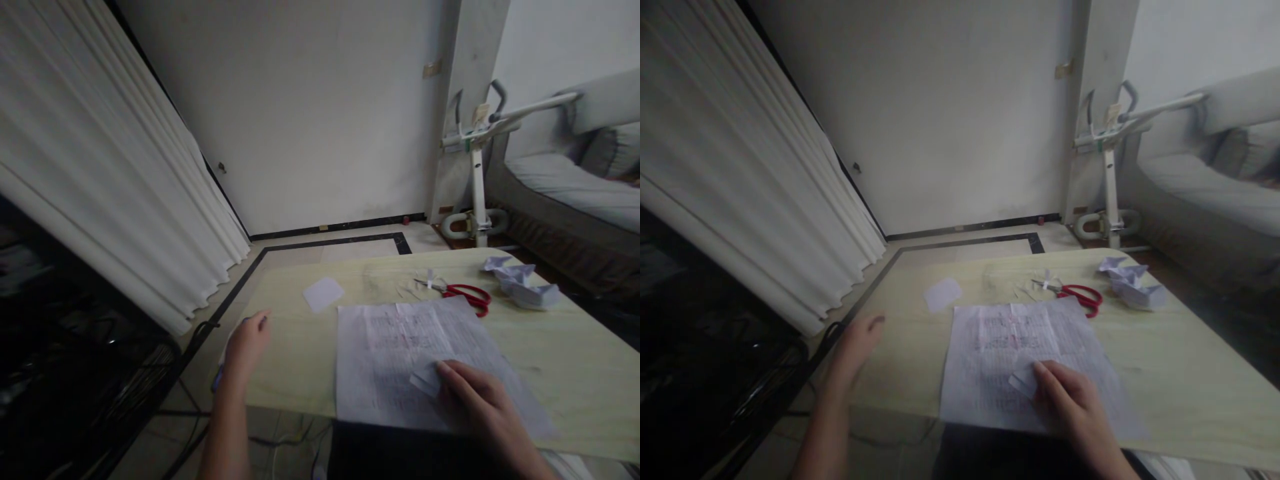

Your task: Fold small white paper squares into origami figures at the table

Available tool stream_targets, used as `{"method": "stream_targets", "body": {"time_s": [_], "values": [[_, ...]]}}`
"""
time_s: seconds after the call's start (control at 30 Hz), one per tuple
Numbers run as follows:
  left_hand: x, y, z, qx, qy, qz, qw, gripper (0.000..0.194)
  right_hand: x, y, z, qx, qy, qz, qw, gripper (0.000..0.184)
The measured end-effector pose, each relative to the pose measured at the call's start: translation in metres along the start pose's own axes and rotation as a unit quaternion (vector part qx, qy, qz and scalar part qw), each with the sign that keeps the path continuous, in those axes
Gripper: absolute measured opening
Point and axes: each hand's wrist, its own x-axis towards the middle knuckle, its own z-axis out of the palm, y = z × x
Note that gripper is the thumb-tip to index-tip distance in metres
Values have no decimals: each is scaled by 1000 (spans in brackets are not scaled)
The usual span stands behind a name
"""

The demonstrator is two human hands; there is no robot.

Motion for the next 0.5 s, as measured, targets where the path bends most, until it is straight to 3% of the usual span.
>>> {"method": "stream_targets", "body": {"time_s": [0.1,0.2,0.5], "values": [[20,-45,-17,67,13,-59,996,38,1,1,0,-16,1,-9,1000,51],[29,-72,-22,102,12,-83,991,36,1,0,-1,-29,-11,-15,999,52],[38,-88,-11,110,-29,-73,991,24,2,-4,-3,-58,-17,-31,998,52]]}}
